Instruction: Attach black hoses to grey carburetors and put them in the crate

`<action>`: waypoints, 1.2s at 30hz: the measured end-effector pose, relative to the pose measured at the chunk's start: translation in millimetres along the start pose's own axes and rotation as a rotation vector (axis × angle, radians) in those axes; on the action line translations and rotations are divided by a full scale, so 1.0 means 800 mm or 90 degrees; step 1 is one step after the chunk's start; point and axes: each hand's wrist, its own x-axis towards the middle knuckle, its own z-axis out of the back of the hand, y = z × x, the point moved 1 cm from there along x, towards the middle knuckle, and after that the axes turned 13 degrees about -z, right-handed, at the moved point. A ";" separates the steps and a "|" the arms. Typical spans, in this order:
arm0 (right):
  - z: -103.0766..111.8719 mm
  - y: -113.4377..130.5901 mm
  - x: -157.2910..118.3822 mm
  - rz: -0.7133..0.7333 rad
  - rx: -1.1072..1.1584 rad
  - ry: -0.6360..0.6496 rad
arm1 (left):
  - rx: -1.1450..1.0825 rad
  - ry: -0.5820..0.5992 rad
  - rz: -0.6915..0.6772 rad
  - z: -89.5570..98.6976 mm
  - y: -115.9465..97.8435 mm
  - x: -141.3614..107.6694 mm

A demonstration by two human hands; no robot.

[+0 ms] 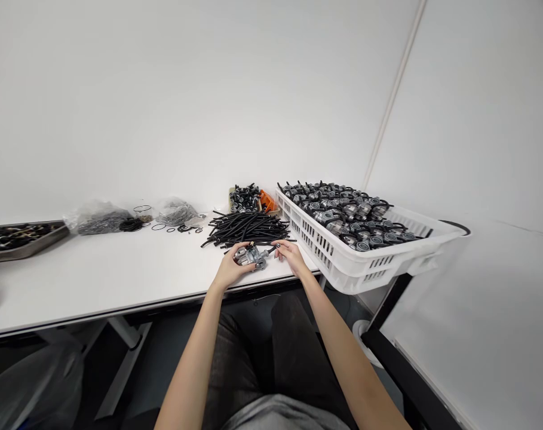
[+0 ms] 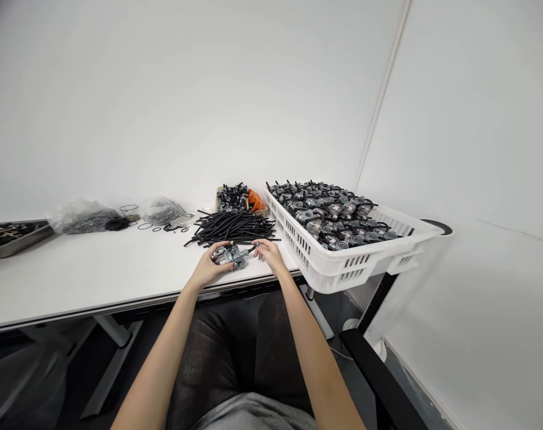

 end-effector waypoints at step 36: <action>-0.009 -0.016 0.024 0.005 -0.072 -0.181 | -0.039 0.014 -0.006 -0.002 0.009 0.003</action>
